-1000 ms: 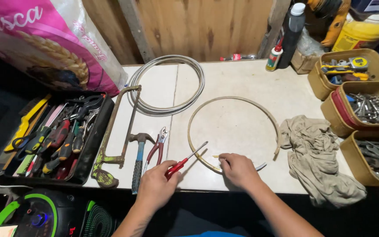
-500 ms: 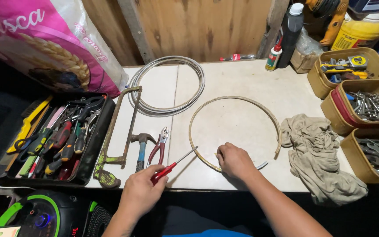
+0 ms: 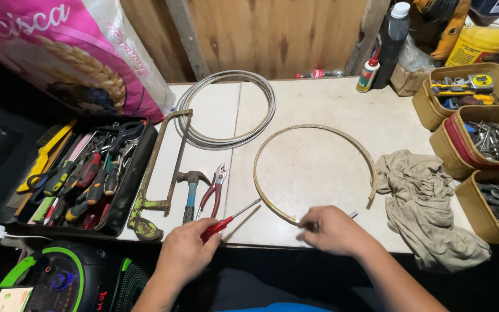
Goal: Repairing or cleaning a clear plastic tube using a screwdriver and pliers on a workbench
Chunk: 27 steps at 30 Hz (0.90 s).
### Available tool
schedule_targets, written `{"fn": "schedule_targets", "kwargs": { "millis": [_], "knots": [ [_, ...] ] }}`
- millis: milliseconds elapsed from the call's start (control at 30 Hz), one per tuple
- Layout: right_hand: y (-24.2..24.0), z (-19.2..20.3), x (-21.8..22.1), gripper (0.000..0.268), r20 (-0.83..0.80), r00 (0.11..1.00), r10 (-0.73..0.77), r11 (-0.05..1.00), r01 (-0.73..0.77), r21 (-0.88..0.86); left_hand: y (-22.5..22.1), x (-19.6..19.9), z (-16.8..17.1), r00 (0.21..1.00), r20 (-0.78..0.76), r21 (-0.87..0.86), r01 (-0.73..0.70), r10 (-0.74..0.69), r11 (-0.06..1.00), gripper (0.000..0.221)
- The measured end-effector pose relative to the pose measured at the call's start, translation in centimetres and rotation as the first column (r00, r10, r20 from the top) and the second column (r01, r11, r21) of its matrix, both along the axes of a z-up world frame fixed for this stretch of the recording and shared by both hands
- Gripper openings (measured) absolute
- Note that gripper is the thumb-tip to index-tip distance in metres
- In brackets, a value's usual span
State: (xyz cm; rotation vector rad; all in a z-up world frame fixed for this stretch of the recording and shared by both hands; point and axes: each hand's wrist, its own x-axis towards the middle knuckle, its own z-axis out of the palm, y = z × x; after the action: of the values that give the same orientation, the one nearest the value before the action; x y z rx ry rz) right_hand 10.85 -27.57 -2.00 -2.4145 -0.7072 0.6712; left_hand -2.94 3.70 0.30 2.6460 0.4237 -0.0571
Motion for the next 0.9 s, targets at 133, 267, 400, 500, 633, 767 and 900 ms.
{"fn": "schedule_targets", "kwargs": {
  "millis": [133,267,400,500,633,767,900],
  "knots": [
    [2.2,-3.9,0.2,0.038,0.136,0.982,-0.134,0.987,0.12,0.105,-0.3,1.9,0.9,0.994,-0.089,0.122,0.075,-0.065,0.99,0.037],
    [4.4,-8.4,1.0,0.035,0.285,0.951,-0.119,0.986,0.079,0.146,-1.2,3.5,2.8,0.971,-0.158,0.212,0.211,-0.18,0.954,0.036],
    [5.0,-9.5,0.4,0.023,0.316,0.937,-0.151,0.98,0.1,0.174,-1.8,4.8,4.4,0.946,-0.237,0.225,0.275,-0.221,0.935,0.032],
    [4.7,-10.7,0.8,0.02,0.435,0.89,-0.138,0.973,0.04,0.228,-1.3,6.0,4.5,0.94,-0.211,0.193,0.309,-0.268,0.931,0.031],
    [4.8,-10.0,0.7,0.021,0.424,0.891,-0.162,0.972,0.07,0.222,-2.4,7.6,6.1,0.92,-0.253,0.232,0.358,-0.299,0.905,0.03],
    [5.0,-11.1,1.0,0.021,0.48,0.863,-0.16,0.976,0.066,0.207,-3.4,9.6,6.7,0.893,-0.245,0.312,0.442,-0.378,0.841,0.024],
    [5.3,-11.2,1.3,0.022,0.51,0.846,-0.153,0.98,0.065,0.186,-5.6,10.5,8.2,0.821,-0.157,0.409,0.56,-0.549,0.721,0.021]
  ]
}}
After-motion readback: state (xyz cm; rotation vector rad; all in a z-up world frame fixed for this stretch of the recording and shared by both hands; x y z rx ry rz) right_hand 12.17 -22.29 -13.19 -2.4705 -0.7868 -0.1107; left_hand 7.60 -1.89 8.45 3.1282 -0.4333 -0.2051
